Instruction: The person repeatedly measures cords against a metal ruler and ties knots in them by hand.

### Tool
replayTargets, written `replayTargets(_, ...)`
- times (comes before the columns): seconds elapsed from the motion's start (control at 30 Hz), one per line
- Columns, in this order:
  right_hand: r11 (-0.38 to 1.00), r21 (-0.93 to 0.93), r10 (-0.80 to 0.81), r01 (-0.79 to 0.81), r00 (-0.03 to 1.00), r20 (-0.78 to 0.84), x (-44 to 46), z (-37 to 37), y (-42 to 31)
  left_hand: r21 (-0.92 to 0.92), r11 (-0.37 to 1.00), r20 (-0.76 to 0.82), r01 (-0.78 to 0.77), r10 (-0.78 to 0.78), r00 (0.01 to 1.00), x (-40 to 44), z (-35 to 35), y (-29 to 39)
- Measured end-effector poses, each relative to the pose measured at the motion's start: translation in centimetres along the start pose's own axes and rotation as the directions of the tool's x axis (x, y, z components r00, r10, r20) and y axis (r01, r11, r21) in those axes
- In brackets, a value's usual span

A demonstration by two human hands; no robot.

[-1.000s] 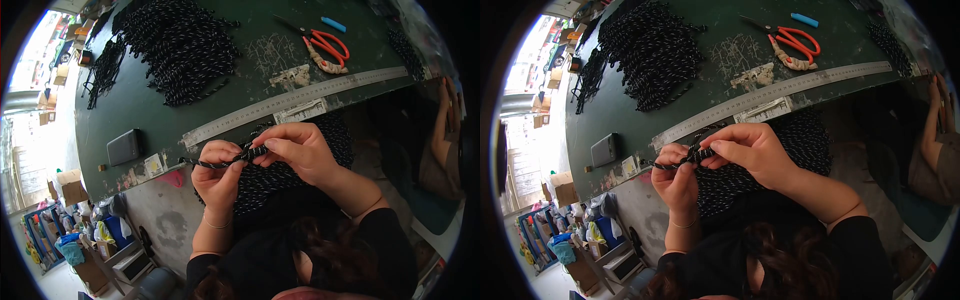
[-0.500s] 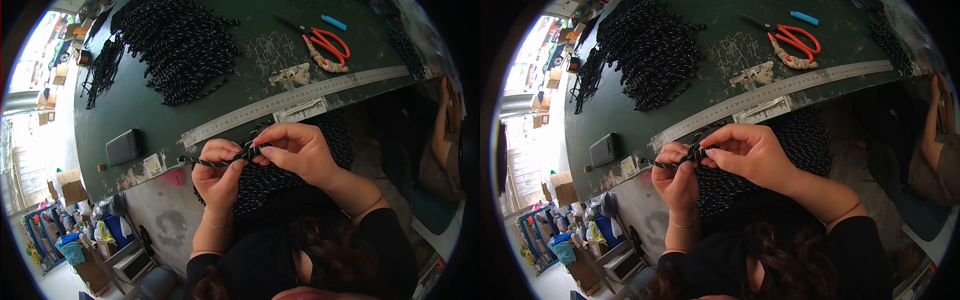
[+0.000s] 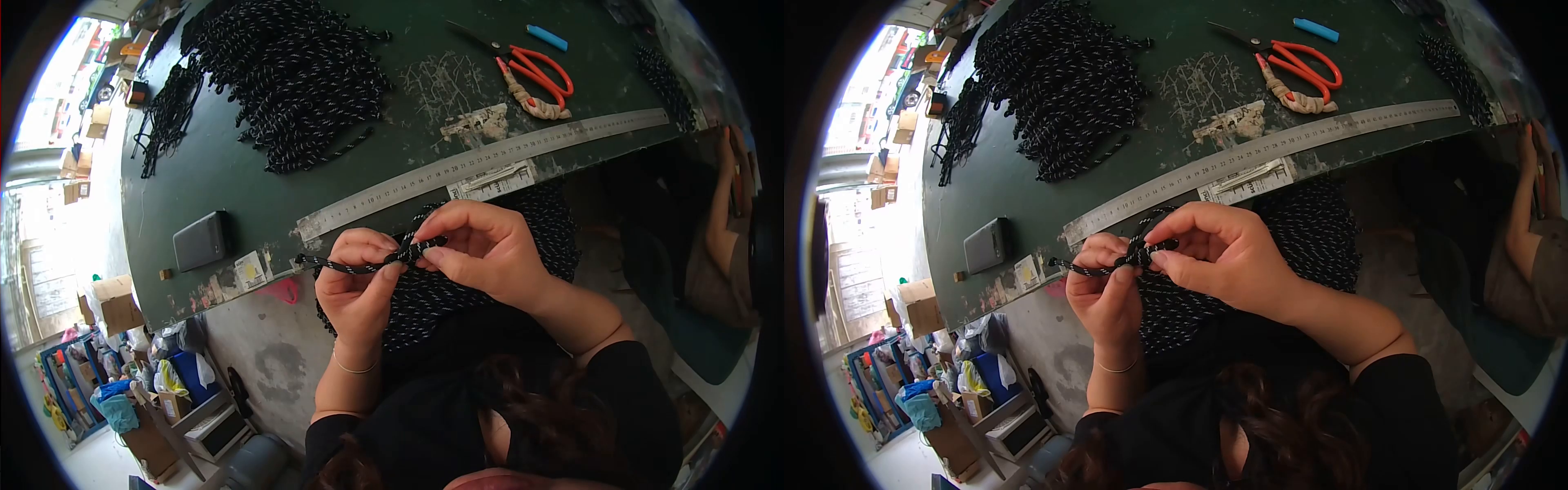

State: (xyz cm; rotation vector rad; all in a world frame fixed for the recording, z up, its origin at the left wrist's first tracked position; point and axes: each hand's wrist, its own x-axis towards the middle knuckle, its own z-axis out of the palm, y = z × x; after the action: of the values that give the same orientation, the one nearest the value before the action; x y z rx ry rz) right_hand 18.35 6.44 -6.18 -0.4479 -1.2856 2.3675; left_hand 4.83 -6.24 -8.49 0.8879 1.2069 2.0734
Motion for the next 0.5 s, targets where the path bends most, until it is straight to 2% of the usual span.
replayTargets(0.1, 0.989, -0.126, -0.073, 0.076, 0.997, 0.030, 0.02, -0.18, 0.15, 0.006, 1.000, 0.003, 0.000, 0.000, 1.000, -0.01, 0.01, 0.01)
replayTargets(0.4, 0.976, -0.186, -0.110, 0.113, 0.994, 0.027, -0.01, -0.26, 0.25, 0.023, 1.000, -0.003, 0.006, -0.005, 1.000, -0.03, 0.11, -0.04)
replayTargets(0.5, 0.950, -0.283, -0.129, 0.133, 0.991, 0.035, 0.07, -0.23, 0.12, 0.032, 0.999, -0.003, 0.009, -0.009, 1.000, -0.07, 0.14, 0.00)
